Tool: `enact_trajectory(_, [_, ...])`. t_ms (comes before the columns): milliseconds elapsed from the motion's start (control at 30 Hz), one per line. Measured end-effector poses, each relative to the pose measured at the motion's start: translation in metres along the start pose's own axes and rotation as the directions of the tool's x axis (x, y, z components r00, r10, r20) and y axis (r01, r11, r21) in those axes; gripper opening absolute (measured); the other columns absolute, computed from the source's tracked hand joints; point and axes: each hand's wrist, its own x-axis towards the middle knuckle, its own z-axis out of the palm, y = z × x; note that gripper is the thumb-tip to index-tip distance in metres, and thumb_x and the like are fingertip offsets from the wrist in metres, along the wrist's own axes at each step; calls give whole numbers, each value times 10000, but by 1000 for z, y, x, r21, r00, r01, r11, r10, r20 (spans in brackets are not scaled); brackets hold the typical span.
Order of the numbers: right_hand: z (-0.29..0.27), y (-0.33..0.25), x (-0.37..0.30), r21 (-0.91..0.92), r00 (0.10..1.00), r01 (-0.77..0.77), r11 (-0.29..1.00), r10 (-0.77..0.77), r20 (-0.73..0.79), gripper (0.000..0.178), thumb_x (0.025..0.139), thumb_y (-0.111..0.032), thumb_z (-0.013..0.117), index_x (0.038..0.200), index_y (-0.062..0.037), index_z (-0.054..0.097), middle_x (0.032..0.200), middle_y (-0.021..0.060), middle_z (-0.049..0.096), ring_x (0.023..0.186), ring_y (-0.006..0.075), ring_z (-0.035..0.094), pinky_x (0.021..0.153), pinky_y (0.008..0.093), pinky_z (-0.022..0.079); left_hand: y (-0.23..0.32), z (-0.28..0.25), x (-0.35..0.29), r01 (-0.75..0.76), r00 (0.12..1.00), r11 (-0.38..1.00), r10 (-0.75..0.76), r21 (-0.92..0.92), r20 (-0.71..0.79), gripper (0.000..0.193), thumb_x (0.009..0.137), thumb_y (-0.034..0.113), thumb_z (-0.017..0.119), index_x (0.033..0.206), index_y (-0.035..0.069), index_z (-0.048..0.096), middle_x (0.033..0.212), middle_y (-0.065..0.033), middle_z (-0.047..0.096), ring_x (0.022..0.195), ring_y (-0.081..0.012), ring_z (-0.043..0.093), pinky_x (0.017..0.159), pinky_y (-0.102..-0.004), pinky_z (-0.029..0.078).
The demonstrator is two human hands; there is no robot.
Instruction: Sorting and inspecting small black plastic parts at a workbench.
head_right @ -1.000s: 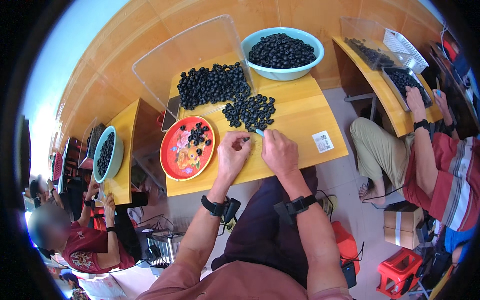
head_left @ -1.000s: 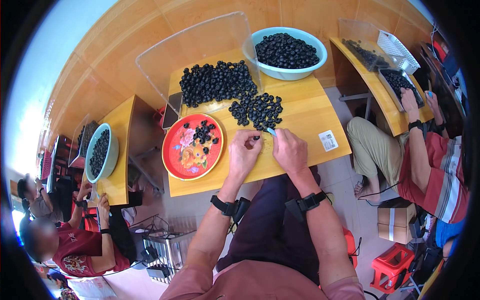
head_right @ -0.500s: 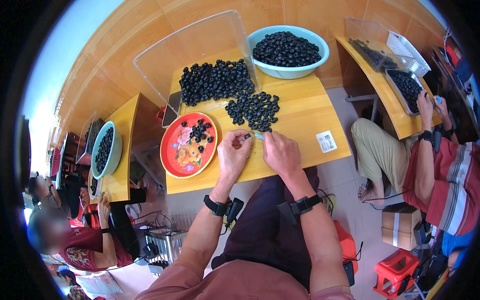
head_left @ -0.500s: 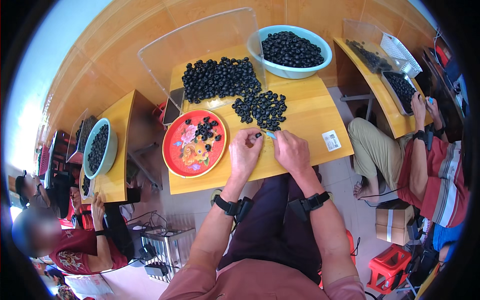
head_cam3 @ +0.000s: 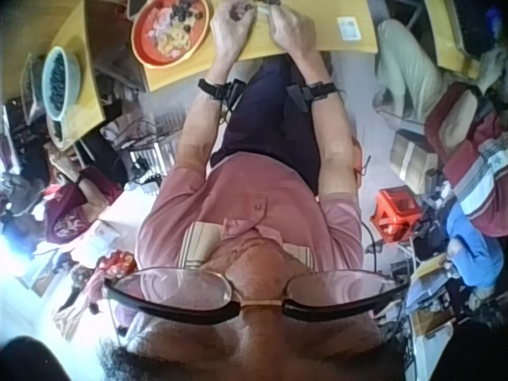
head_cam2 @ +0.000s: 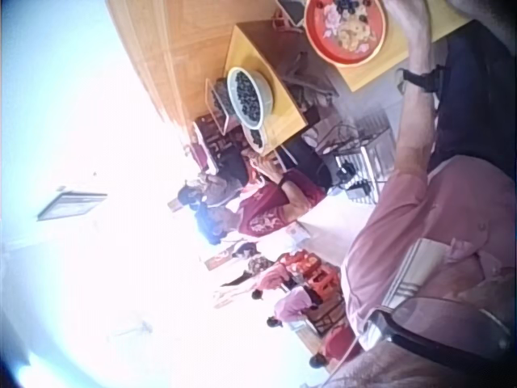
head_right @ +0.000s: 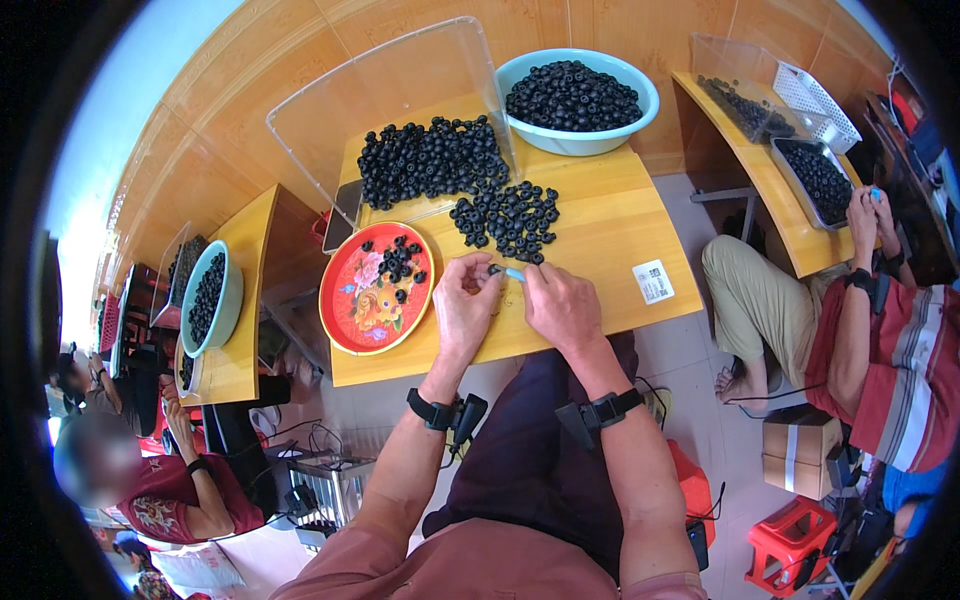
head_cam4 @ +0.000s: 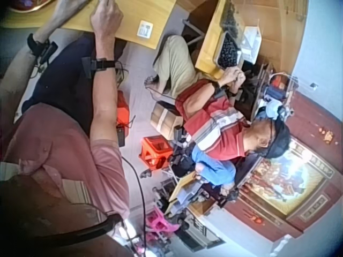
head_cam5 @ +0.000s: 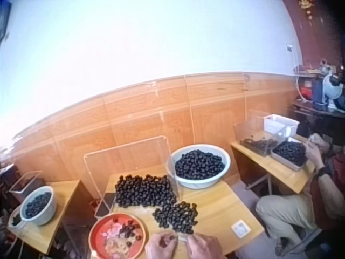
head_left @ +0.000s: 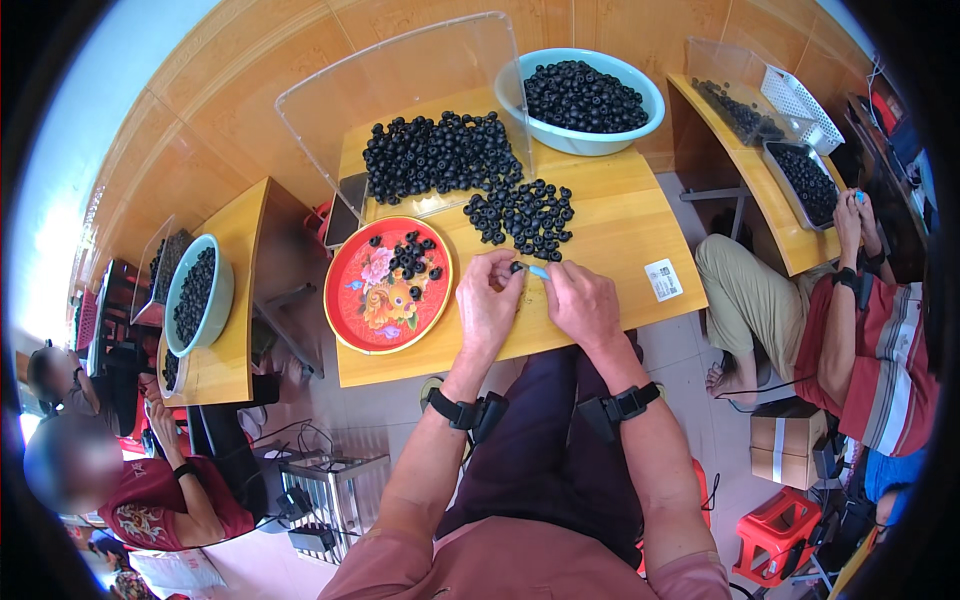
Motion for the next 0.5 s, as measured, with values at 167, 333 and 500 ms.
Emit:
enact_trajectory(167, [-2,-1,1,8,1000,24,1000,-24,-5,65,917,-126,677,913,-68,647,758,80,621,699,269,687,584,420,550,3,0,0,68,996,997,-67,-24,54,375,863,-13,776,1219,-13,661,925,-44,701,804,-97,654,751,-254,565])
enact_trajectory(333, [-3,-2,1,4,999,41,999,-41,0,58,914,-119,674,923,-63,662,762,79,621,699,266,687,584,413,551,0,1,0,46,997,999,-46,10,58,374,854,-13,775,1211,-1,665,916,-43,707,799,-96,662,749,-256,569])
enact_trajectory(500, [-1,0,0,-2,1000,25,1000,-25,3,77,913,-120,674,958,-58,680,763,83,620,706,271,690,591,416,556,-1,1,-1,12,998,999,-15,45,55,374,849,-2,784,1205,16,672,903,-38,714,781,-99,666,736,-261,569])
